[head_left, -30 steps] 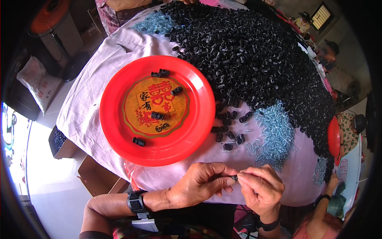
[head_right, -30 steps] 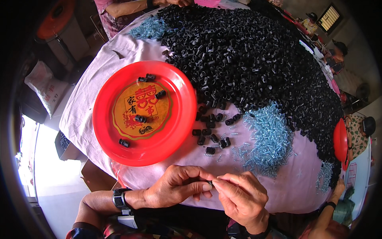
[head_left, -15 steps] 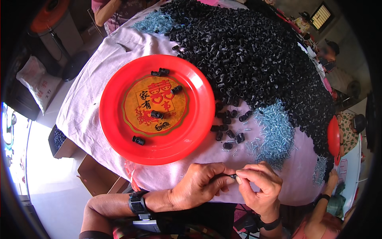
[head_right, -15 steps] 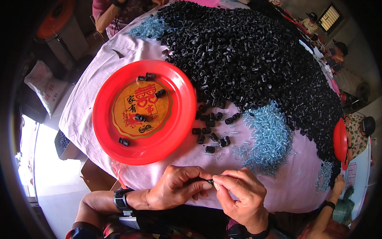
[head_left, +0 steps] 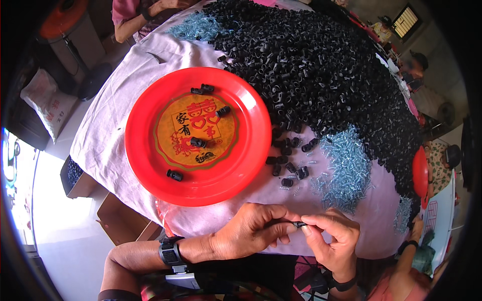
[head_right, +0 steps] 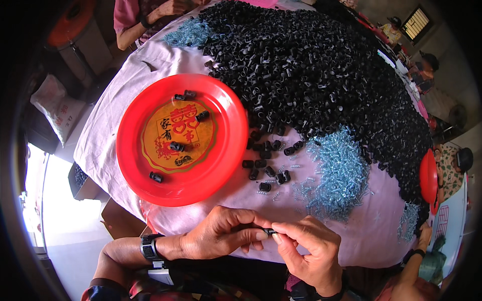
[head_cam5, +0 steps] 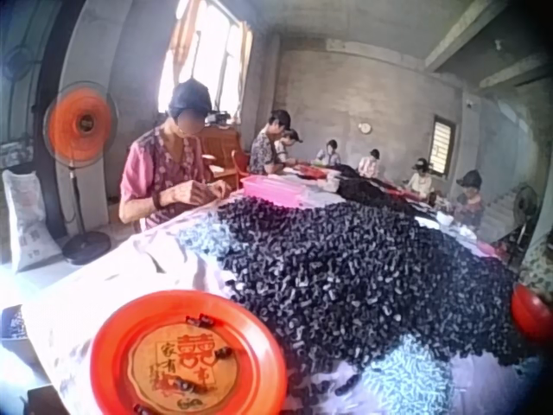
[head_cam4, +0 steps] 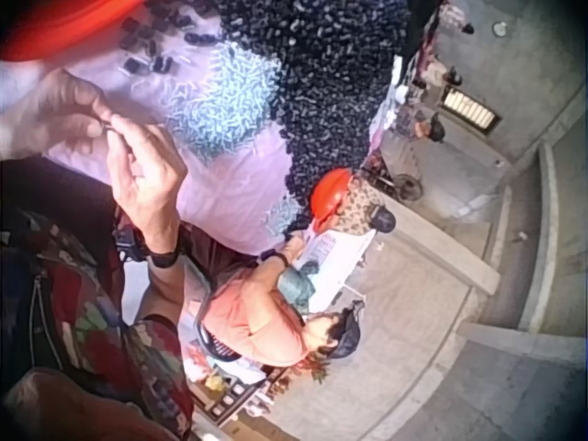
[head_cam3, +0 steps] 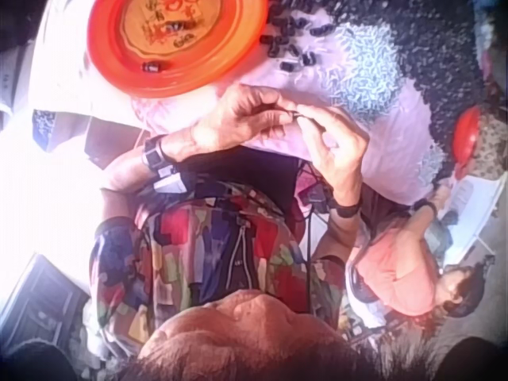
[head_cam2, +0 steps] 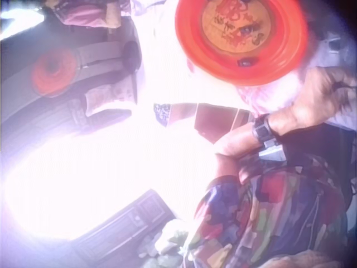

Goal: Manually assembling or sorting small black plastic shoe components at a workbench.

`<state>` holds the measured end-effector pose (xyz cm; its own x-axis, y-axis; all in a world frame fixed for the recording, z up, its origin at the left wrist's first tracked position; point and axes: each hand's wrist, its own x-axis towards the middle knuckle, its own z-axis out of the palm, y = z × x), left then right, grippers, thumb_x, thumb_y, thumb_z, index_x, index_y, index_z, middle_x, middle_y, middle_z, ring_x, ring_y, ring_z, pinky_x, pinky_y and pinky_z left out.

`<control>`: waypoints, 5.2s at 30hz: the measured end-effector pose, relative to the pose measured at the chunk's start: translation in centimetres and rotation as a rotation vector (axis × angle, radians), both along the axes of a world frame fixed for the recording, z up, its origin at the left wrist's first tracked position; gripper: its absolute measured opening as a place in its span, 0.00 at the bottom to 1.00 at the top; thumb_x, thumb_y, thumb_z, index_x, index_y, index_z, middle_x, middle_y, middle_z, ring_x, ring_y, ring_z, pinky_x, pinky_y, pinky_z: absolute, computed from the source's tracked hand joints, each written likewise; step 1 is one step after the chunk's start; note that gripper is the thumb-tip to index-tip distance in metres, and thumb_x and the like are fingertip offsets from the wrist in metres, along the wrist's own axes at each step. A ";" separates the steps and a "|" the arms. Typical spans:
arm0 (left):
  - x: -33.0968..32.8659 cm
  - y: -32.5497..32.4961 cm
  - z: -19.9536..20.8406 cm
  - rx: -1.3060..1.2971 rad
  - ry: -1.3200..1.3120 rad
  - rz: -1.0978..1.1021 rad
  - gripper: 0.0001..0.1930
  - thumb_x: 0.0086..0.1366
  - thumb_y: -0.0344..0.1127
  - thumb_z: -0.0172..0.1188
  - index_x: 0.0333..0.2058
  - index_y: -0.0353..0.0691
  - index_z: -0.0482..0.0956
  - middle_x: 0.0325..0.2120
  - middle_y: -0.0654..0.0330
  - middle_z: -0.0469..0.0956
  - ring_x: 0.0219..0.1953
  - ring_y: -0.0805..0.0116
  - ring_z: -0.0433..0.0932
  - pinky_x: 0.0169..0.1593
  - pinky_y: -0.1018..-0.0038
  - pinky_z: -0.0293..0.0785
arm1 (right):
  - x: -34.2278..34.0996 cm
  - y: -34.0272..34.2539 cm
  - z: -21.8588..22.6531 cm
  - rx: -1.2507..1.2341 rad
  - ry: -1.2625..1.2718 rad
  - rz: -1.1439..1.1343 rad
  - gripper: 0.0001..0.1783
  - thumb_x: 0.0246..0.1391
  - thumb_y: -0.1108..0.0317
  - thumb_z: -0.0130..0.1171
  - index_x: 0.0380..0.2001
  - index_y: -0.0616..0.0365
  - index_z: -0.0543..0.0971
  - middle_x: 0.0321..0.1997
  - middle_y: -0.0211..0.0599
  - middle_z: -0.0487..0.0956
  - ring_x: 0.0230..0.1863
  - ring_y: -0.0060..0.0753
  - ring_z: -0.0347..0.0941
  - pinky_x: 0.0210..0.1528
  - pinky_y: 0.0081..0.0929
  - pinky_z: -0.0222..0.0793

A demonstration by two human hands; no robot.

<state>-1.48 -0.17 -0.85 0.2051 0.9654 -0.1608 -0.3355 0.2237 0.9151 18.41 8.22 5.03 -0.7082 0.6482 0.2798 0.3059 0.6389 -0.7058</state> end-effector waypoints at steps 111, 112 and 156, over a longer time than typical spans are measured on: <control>0.4 0.3 0.0 -0.060 -0.325 0.033 0.14 0.76 0.34 0.60 0.53 0.32 0.81 0.44 0.60 0.85 0.48 0.78 0.80 0.53 0.76 0.77 | -1.9 -0.4 -1.2 0.343 -0.017 0.036 0.38 0.33 0.75 0.80 0.55 0.57 0.83 0.49 0.39 0.83 0.43 0.42 0.78 0.43 0.36 0.76; 0.3 0.4 0.1 -0.094 -0.379 0.019 0.14 0.76 0.35 0.59 0.54 0.32 0.81 0.45 0.60 0.85 0.50 0.76 0.81 0.55 0.76 0.77 | -2.0 -0.1 -1.5 0.343 -0.018 0.034 0.38 0.33 0.75 0.80 0.55 0.57 0.83 0.49 0.39 0.83 0.43 0.42 0.78 0.43 0.36 0.76; -0.1 -1.4 0.4 0.053 0.154 -0.096 0.09 0.74 0.30 0.55 0.47 0.31 0.79 0.31 0.55 0.84 0.32 0.64 0.85 0.40 0.68 0.82 | -5.0 2.2 -0.7 0.404 -0.010 0.157 0.20 0.51 0.74 0.72 0.48 0.66 0.81 0.34 0.42 0.82 0.32 0.45 0.78 0.35 0.37 0.74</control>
<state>-1.55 -1.59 -0.48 0.2739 0.9504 -0.1470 -0.1701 0.1984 0.9652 13.43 10.45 4.34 -0.7935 0.3718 0.4817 0.1884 0.9028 -0.3865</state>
